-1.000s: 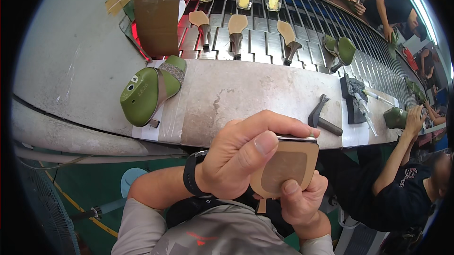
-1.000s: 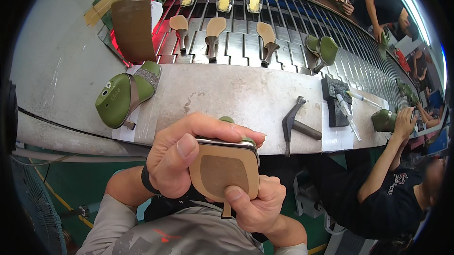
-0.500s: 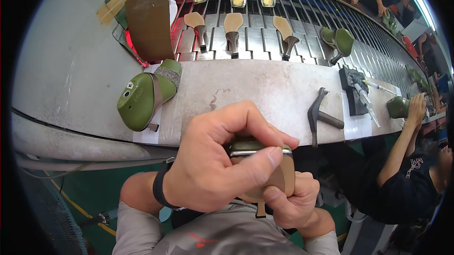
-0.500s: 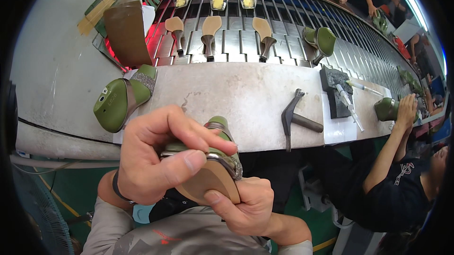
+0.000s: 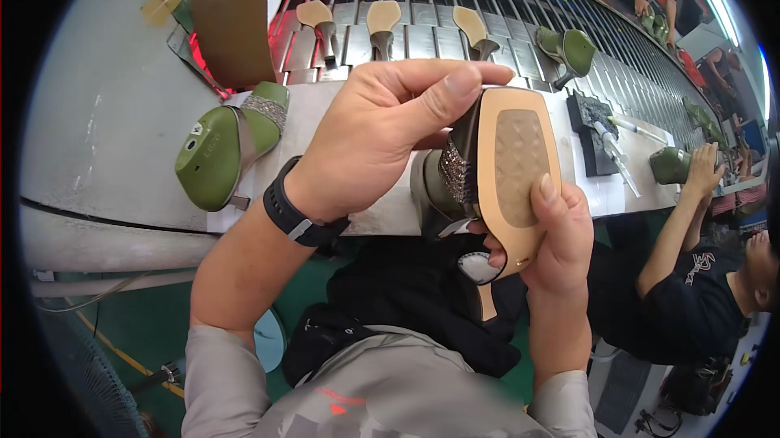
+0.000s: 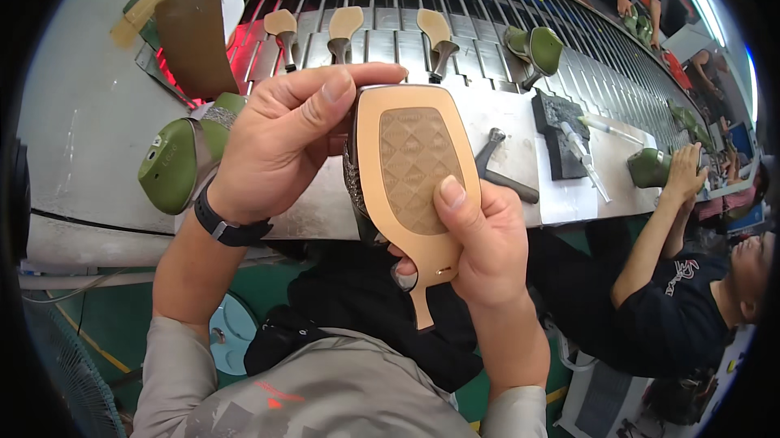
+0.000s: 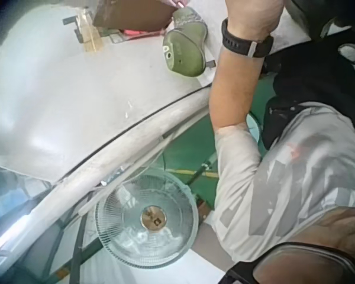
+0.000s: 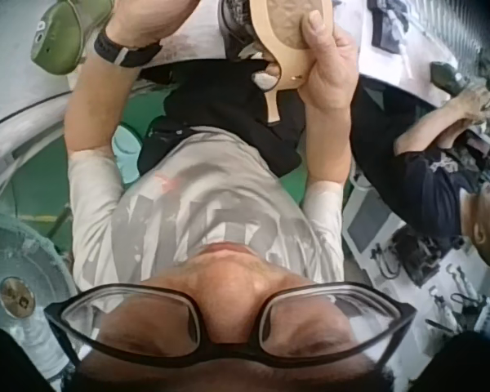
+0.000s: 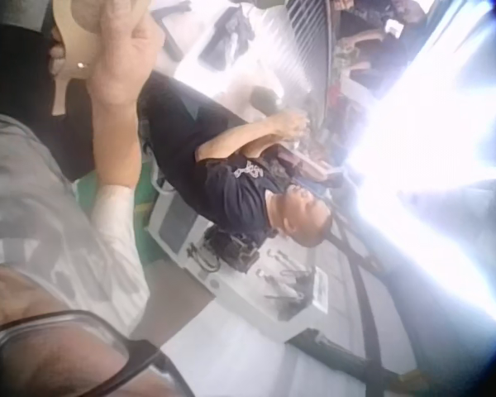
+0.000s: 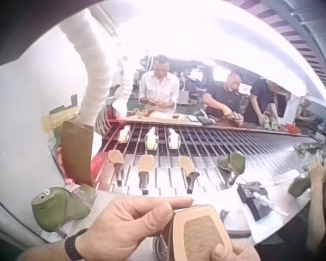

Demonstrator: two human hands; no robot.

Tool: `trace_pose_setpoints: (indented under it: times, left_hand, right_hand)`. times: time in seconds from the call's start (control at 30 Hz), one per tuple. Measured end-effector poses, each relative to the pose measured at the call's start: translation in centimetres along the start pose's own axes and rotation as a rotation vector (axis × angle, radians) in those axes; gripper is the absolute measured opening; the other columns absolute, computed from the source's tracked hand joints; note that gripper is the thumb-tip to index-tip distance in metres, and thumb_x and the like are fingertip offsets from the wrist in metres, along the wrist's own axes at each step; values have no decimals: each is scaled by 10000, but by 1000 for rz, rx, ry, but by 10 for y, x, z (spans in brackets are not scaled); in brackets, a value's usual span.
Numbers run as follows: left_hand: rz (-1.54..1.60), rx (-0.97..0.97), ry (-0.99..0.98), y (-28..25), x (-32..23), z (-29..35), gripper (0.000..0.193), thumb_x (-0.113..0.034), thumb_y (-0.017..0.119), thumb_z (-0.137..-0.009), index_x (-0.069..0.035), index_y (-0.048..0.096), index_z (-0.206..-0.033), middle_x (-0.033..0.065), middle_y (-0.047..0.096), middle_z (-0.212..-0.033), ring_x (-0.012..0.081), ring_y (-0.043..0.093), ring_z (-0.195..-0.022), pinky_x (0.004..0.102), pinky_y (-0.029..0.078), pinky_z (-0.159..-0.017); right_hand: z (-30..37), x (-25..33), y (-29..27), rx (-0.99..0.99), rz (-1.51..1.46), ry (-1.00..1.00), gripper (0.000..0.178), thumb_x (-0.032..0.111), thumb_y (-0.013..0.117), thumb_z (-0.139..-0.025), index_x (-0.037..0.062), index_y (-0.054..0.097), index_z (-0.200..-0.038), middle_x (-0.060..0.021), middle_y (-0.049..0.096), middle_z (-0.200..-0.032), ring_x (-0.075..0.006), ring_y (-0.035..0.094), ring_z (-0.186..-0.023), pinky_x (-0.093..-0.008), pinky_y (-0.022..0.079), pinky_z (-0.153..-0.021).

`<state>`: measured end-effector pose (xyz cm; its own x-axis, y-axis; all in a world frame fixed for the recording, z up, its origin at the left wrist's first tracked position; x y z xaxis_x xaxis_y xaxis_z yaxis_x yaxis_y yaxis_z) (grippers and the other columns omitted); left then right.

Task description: The person assembles high-heeled shoes on lasts by taking shoe uppers and soles with heels from a conveyor belt, aligning and pressing them together by hand, and hammering along the edges with a small hammer before placing the assembled shoes back onto the conveyor belt.

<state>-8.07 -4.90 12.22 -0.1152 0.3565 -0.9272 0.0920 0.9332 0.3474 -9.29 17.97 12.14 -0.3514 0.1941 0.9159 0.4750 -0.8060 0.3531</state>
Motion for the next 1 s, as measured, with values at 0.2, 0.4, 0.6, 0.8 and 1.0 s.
trace_pose_setpoints:
  times: [0.2, 0.4, 0.6, 0.8, 1.0]
  left_hand:
    - [-159, 34, 217, 3, 11, -13, 440, -302, 640, -1102, 26, 676, -1393, 91, 794, -1095, 116, 756, -972, 277, 626, -854]
    - [-171, 72, 240, 4, 19, -20, 450, -310, 628, -1108, 2, 655, -1432, 97, 778, -1168, 126, 747, -1033, 296, 631, -892]
    - [-126, 99, 211, 7, 19, -18, 463, -286, 631, -1109, 2, 622, -1471, 94, 759, -1221, 120, 715, -1098, 294, 604, -941]
    - [-23, 177, 197, 6, 23, -14, 593, -94, 669, -1065, 23, 443, -1600, 149, 634, -1449, 182, 600, -1340, 339, 485, -1144]
    - [16, 204, 180, 15, 19, 3, 721, 50, 657, -971, 31, 365, -1630, 189, 539, -1552, 238, 557, -1413, 363, 467, -1168]
  right_hand:
    - [-7, -3, -15, 36, -9, -85, 462, 320, 567, -1122, -122, 650, -1230, -222, 762, -952, -232, 766, -692, -328, 664, -539]
    - [-16, -7, -27, 96, -26, -151, 446, 302, 591, -1116, -116, 649, -1259, -240, 761, -997, -268, 770, -719, -354, 670, -543]
    - [-20, -11, -32, 109, -39, -183, 444, 304, 595, -1114, -113, 654, -1254, -244, 761, -1026, -281, 775, -741, -371, 685, -577]
    - [-22, -10, -30, 39, 5, -192, 421, 288, 591, -1117, -107, 664, -1242, -224, 770, -1002, -248, 776, -720, -360, 689, -585]
    - [-15, -7, -18, 20, 72, -202, 406, 279, 607, -1111, -112, 680, -1193, -206, 772, -961, -219, 762, -703, -323, 664, -590]
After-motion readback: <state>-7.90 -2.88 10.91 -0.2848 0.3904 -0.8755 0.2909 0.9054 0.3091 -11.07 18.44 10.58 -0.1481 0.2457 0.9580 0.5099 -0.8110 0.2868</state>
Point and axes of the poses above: each hand's wrist, its own z-axis away from the middle knuckle, its own y-axis out of the palm, x = y × z, the point moved 1 cm from there along -z, towards the middle knuckle
